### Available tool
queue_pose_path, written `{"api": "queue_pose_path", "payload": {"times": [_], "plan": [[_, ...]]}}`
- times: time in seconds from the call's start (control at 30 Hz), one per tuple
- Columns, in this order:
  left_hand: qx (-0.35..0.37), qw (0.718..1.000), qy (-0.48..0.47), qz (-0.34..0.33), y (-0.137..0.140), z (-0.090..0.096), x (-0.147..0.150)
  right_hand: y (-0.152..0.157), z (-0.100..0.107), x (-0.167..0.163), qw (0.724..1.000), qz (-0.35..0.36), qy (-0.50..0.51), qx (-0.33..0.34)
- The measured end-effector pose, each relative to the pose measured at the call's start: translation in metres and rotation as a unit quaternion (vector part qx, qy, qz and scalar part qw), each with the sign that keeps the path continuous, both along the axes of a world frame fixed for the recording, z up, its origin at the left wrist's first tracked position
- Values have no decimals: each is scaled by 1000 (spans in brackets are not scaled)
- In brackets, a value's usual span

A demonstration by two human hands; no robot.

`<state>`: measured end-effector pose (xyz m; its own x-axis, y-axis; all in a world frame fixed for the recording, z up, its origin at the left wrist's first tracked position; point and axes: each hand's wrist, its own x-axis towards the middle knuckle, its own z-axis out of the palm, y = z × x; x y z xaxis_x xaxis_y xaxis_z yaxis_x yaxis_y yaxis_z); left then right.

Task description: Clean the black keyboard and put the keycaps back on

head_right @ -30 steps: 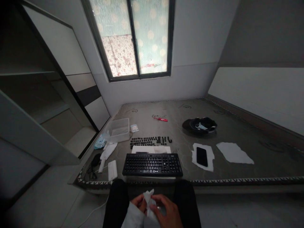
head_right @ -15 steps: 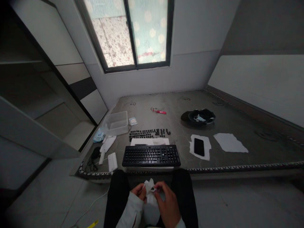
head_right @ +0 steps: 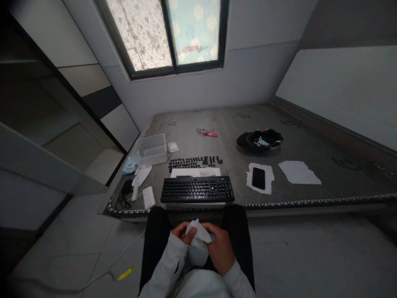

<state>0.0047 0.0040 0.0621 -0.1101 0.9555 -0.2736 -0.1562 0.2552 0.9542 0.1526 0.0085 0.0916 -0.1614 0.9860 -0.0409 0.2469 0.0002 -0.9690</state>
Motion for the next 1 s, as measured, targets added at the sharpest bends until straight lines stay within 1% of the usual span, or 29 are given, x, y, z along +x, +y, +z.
{"api": "queue_pose_path", "payload": {"times": [0.1, 0.27, 0.33, 0.43, 0.57, 0.67, 0.77, 0.87, 1.0], "plan": [[-6, 1000, 2, 18, 1, 3, -1, -1, 2, 0, 1000, -11, 1, 7], [-50, 998, -28, 38, 5, 4, -2, -2, 2, -1, 996, -16, -66, 57], [-58, 997, -32, 43, 6, 6, -2, -3, 3, -1, 995, -17, -85, 59], [-54, 997, -19, 51, 5, 8, -2, -2, 5, -4, 994, -18, -98, 43], [-40, 999, 0, 35, 3, 2, -3, -1, 6, -6, 995, -23, -96, 28], [-23, 999, 23, 33, 1, -4, -3, 0, 6, -5, 995, -20, -85, 46], [-13, 999, 37, 35, 0, -7, -3, 1, 5, -4, 995, 6, -79, 63], [-26, 999, 38, 28, 1, -9, -3, 2, 3, -3, 994, 19, -84, 64], [-39, 998, 22, 33, 3, -10, -3, 3, 3, -5, 995, -3, -85, 54]]}}
